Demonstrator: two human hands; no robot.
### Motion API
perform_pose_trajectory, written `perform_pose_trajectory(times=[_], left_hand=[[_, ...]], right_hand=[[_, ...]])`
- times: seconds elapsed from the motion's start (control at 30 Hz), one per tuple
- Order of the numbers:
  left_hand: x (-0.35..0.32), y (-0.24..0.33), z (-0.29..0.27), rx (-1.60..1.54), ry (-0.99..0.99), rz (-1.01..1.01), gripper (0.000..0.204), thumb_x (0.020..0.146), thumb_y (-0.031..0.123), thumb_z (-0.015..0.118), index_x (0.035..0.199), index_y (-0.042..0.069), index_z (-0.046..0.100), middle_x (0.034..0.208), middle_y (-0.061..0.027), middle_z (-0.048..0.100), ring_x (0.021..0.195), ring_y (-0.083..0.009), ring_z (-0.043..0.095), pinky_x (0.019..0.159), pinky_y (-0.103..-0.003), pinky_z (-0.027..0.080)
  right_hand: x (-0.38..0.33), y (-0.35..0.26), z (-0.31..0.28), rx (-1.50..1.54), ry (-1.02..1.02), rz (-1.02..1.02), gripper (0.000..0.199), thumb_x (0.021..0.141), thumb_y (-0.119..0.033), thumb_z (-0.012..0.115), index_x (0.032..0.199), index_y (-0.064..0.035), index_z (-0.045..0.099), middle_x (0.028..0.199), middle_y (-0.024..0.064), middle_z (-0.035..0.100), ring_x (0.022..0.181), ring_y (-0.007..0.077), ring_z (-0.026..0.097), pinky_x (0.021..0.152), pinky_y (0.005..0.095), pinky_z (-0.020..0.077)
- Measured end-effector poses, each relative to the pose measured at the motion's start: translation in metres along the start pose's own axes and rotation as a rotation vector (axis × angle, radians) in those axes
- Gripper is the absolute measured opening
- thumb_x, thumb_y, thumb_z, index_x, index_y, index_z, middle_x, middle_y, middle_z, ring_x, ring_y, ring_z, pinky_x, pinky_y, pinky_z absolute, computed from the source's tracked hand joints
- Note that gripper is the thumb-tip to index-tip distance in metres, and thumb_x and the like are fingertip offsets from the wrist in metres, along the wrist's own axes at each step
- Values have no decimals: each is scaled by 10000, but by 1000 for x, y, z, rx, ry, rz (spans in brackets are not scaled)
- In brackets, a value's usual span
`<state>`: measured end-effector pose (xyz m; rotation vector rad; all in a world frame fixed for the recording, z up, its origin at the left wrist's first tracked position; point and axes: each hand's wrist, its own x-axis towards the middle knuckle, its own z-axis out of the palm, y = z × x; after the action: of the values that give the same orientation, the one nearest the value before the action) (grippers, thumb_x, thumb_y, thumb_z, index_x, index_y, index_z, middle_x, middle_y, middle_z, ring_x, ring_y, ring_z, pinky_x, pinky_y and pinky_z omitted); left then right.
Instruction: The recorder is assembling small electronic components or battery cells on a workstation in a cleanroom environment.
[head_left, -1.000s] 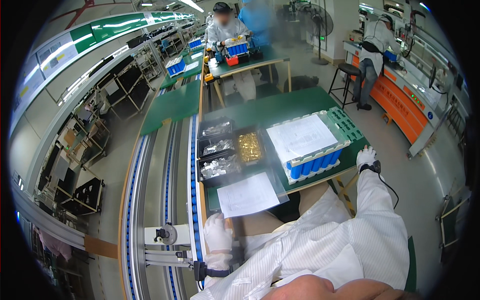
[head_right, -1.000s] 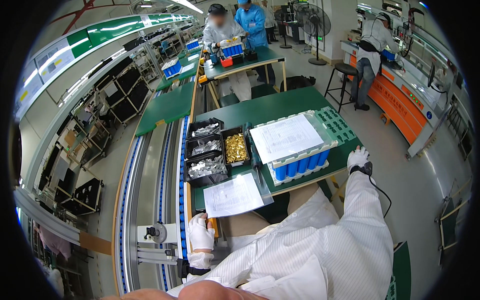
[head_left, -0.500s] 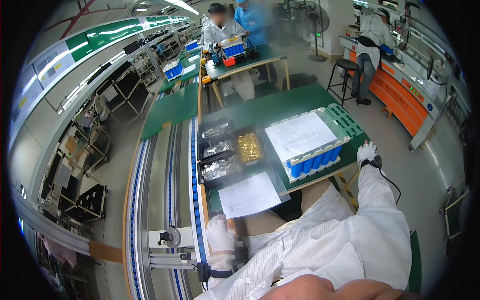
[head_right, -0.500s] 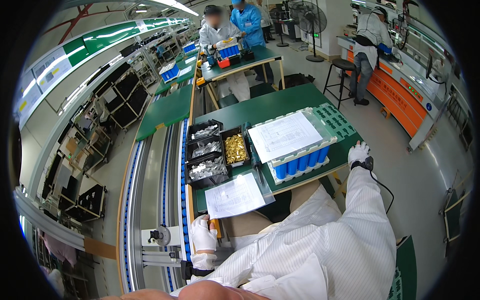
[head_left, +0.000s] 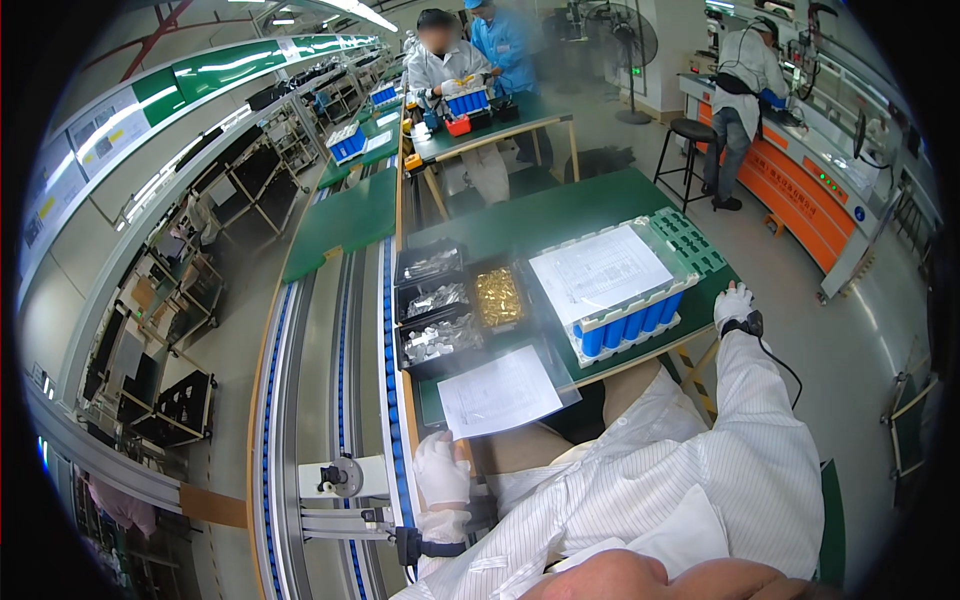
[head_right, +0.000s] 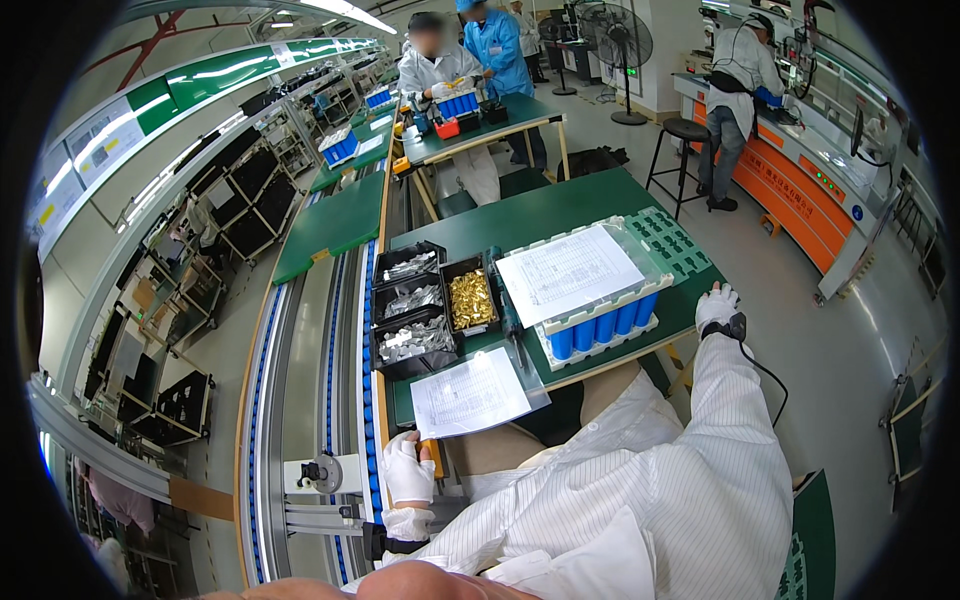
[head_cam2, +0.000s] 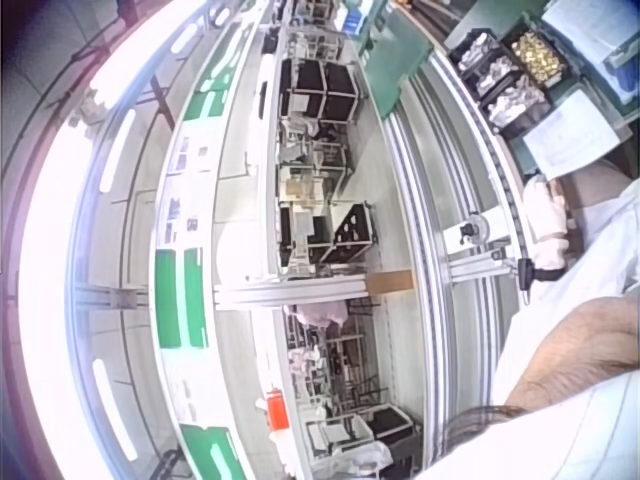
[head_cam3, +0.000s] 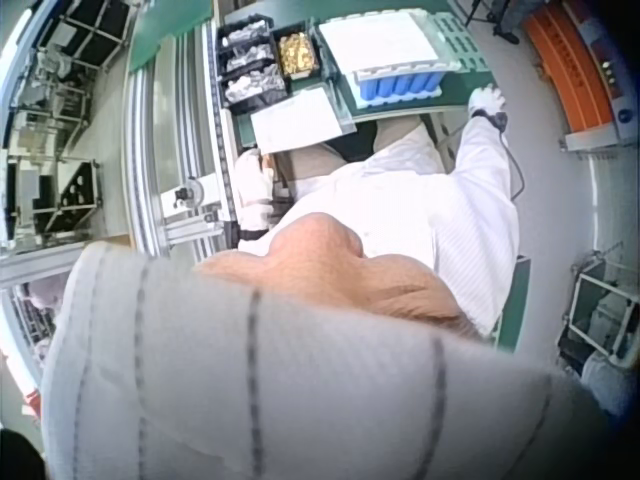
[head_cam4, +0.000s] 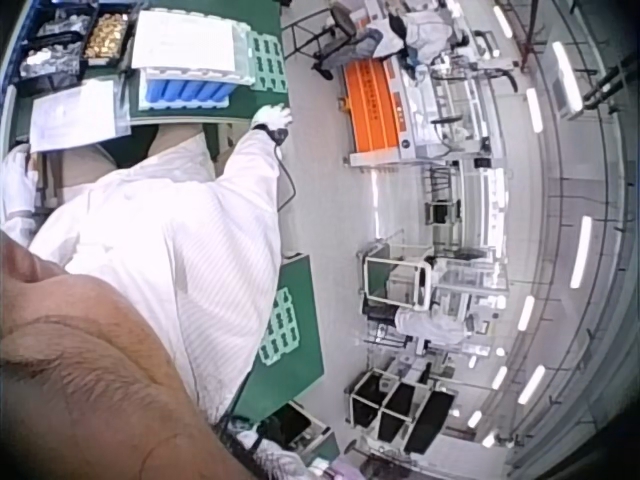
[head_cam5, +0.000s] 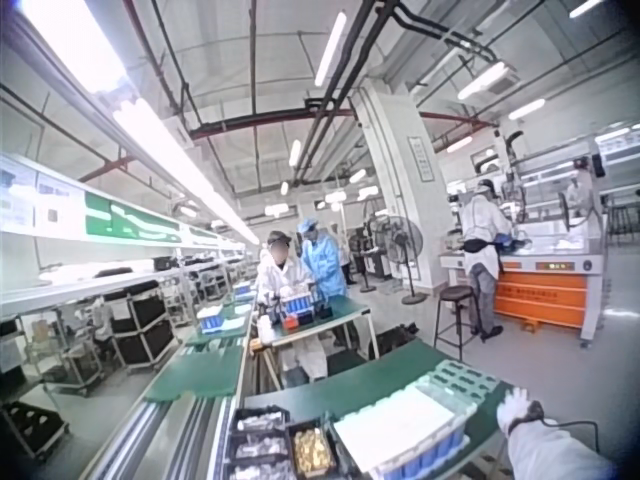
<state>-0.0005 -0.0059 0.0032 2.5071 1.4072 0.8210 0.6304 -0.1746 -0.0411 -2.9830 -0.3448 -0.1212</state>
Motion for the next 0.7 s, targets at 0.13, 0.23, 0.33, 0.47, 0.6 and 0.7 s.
perform_pose_trajectory(times=[0.13, 0.23, 0.33, 0.47, 0.6, 0.7], left_hand=[[0, 0, 0, -8, -3, 8, 334, 834, 93, 688, 1163, 47, 653, 1199, -148, 645, 1176, -361, 558, 1031, -475, 419], [0, 0, 0, -9, 0, 11, 335, 832, 92, 689, 1163, 49, 651, 1200, -146, 644, 1178, -361, 558, 1031, -477, 418], [0, -1, 0, -12, 3, 14, 340, 829, 92, 690, 1164, 50, 649, 1202, -145, 643, 1178, -361, 557, 1031, -478, 417], [0, -1, 1, -19, 4, 9, 345, 823, 91, 692, 1163, 51, 650, 1204, -143, 641, 1175, -359, 557, 1029, -477, 417], [0, 0, 0, -6, 3, 6, 343, 818, 92, 695, 1157, 54, 655, 1200, -142, 641, 1172, -358, 558, 1028, -473, 419], [0, -1, 2, -26, 32, 22, 334, 821, 95, 694, 1151, 54, 659, 1204, -141, 642, 1174, -356, 558, 1029, -470, 419]], right_hand=[[1, 1, 1, -23, 0, -3, 538, 1009, -348, 445, 1473, -77, 474, 1554, 136, 381, 1399, 341, 356, 1146, 472, 352], [1, 1, 2, -24, 19, -13, 540, 1007, -348, 447, 1471, -72, 476, 1549, 142, 384, 1393, 343, 362, 1144, 468, 351], [2, 2, 3, -14, 1, -13, 547, 1007, -348, 446, 1477, -71, 469, 1553, 146, 380, 1391, 344, 366, 1143, 472, 353], [3, 4, 5, -23, 22, -20, 550, 1006, -352, 447, 1480, -72, 466, 1554, 141, 381, 1390, 346, 367, 1133, 487, 366], [2, 2, 4, -8, 13, -13, 553, 1006, -355, 449, 1480, -71, 464, 1554, 135, 381, 1398, 348, 358, 1135, 496, 364], [3, 0, 4, -44, 43, -13, 518, 1000, -335, 467, 1442, -68, 508, 1513, 137, 416, 1365, 359, 398, 1119, 493, 385]])
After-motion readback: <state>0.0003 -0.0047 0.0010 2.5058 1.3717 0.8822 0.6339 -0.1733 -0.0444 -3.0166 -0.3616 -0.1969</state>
